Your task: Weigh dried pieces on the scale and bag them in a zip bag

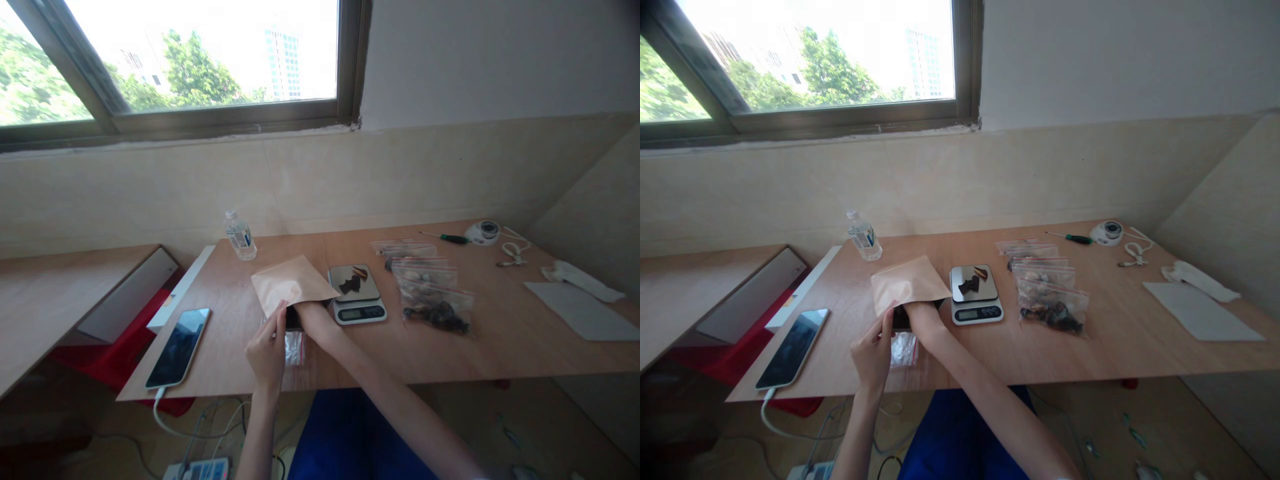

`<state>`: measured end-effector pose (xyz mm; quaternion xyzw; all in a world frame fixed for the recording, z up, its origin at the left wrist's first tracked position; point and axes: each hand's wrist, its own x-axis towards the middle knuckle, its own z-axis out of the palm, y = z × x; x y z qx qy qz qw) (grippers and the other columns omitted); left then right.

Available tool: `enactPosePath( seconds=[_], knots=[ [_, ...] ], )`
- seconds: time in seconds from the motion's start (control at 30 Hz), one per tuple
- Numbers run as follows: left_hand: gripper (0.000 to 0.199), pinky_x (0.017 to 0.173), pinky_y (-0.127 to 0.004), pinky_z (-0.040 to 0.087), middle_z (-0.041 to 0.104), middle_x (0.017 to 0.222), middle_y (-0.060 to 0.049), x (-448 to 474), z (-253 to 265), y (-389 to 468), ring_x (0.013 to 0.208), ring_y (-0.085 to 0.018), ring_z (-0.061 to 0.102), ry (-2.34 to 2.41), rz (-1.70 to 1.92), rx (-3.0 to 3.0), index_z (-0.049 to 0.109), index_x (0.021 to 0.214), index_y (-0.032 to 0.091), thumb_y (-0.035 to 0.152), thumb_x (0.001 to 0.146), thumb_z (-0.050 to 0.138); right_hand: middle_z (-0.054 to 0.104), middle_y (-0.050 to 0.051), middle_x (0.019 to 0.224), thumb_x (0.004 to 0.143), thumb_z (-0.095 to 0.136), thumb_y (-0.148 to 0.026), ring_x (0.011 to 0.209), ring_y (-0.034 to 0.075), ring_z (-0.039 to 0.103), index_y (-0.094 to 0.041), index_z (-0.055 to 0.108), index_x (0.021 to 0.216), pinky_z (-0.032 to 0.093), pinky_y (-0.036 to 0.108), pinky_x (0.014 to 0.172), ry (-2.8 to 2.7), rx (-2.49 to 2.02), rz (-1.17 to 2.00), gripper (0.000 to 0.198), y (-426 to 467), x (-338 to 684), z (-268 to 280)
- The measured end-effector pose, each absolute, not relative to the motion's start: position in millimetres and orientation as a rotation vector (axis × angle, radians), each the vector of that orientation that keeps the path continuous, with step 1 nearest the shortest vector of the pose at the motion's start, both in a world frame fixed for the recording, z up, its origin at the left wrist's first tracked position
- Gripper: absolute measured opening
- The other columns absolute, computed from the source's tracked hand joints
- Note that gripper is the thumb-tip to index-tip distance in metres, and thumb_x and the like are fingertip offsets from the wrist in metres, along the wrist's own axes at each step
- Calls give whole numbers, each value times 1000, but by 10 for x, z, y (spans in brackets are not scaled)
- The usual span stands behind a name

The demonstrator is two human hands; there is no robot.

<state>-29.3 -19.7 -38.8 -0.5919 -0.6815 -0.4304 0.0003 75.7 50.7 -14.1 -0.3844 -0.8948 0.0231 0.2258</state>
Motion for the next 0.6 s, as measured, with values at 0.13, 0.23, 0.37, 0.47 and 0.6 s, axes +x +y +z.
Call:
enactPosePath(
  seconds=[0.13,0.23,0.37,0.47,0.6],
  knots=[
    [32,64,-21,46,70,103,-4,-289,-358,-184,82,-17,68,-2144,-1340,-1891,66,108,26,37,89,43,65,13,107,86,39,-2,101,21,61,-13,58,112,46,32,91,-2471,-1124,353,34,357,938,-142],
    [32,60,-21,45,71,98,-4,-294,-304,-174,80,-17,68,-2172,-1315,-1885,66,108,25,37,89,43,62,12,114,86,39,-1,109,21,57,-14,53,117,44,35,95,-2384,-1006,458,37,222,1097,-84],
    [31,54,-20,40,73,78,-3,-311,-228,-169,69,-16,67,-2224,-1251,-1853,66,108,26,36,89,45,57,8,122,92,38,-14,114,16,53,-21,45,121,46,33,95,-2054,-853,698,31,36,1311,-102],
    [30,51,-20,37,71,67,-3,-326,-202,-150,63,-16,66,-2249,-1216,-1811,68,106,26,36,88,46,58,10,122,92,41,-22,107,15,58,-22,43,114,50,32,88,-1714,-876,811,22,-20,1531,-246],
    [29,49,-20,35,70,63,-4,-330,-205,-107,61,-16,65,-2244,-1221,-1731,72,96,24,38,87,48,58,12,122,90,46,-26,109,19,57,-21,50,98,47,39,91,-1508,-1055,538,10,177,1933,-492]
  ],
)
